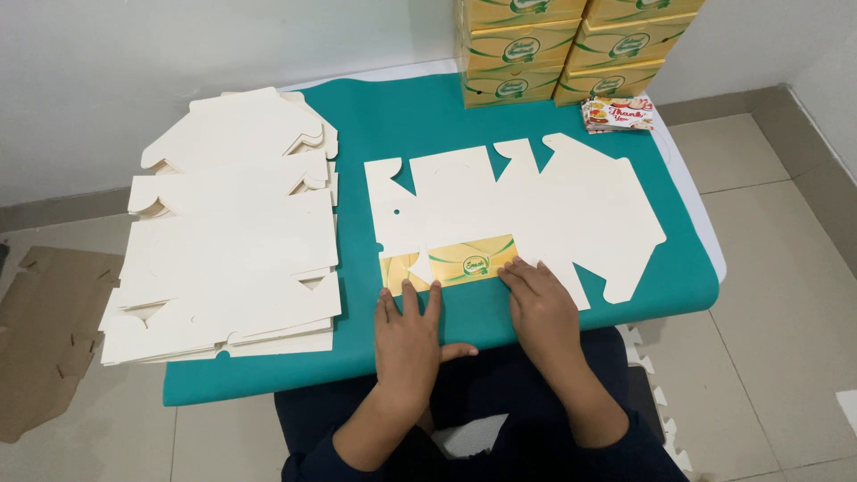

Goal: The person assembles flat cardboard box blanks into finished boxes by folding along pre-cut lines and tucking tabs. They place a small thank-you card inside each box before closing the lid. The process is repeated for multiple units.

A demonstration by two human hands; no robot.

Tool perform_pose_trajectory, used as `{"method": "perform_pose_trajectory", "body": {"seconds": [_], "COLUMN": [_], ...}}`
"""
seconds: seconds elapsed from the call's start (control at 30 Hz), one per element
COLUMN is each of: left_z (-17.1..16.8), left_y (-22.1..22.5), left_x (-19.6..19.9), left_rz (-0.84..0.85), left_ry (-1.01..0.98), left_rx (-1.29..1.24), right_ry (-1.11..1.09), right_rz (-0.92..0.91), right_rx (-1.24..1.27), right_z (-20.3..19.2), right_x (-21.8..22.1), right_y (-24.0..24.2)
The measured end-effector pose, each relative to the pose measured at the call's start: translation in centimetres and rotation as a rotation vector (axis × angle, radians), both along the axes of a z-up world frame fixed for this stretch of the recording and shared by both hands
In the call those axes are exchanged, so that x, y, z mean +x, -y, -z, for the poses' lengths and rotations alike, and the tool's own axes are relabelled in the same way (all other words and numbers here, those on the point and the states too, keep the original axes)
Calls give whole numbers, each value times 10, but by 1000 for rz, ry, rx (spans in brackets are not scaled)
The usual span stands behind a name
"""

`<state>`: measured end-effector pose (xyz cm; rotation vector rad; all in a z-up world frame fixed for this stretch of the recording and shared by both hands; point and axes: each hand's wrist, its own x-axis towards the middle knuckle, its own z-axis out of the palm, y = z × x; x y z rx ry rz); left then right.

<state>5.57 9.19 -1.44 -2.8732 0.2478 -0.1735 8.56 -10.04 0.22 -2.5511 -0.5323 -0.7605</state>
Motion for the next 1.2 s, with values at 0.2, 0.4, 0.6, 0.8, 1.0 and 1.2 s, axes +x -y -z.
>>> {"method": "perform_pose_trajectory", "body": {"seconds": [0.2,0.4,0.6,0.8,1.0,1.2], "left_z": [2,-9,-61,-57,-31,-18], "left_y": [-2,-3,-15,16,63,68], "left_x": [-2,-4,-25,-30,14,21], "left_rz": [-8,7,97,334,581,479], "left_ry": [-4,61,-116,-28,148,55], "left_rx": [27,4,-351,-555,-659,-649], "right_ry": [14,69,-281,-320,-516,-609], "right_rz": [-16,24,98,87,-76,87], "right_rx": [-169,-267,-227,-233,-68,-127], "right_z": [-5,-2,-19,-10,-52,-67], "right_x": [-6,-18,-17,-19,-30,-31], "right_y": [5,-2,-1,5,30,61]}}
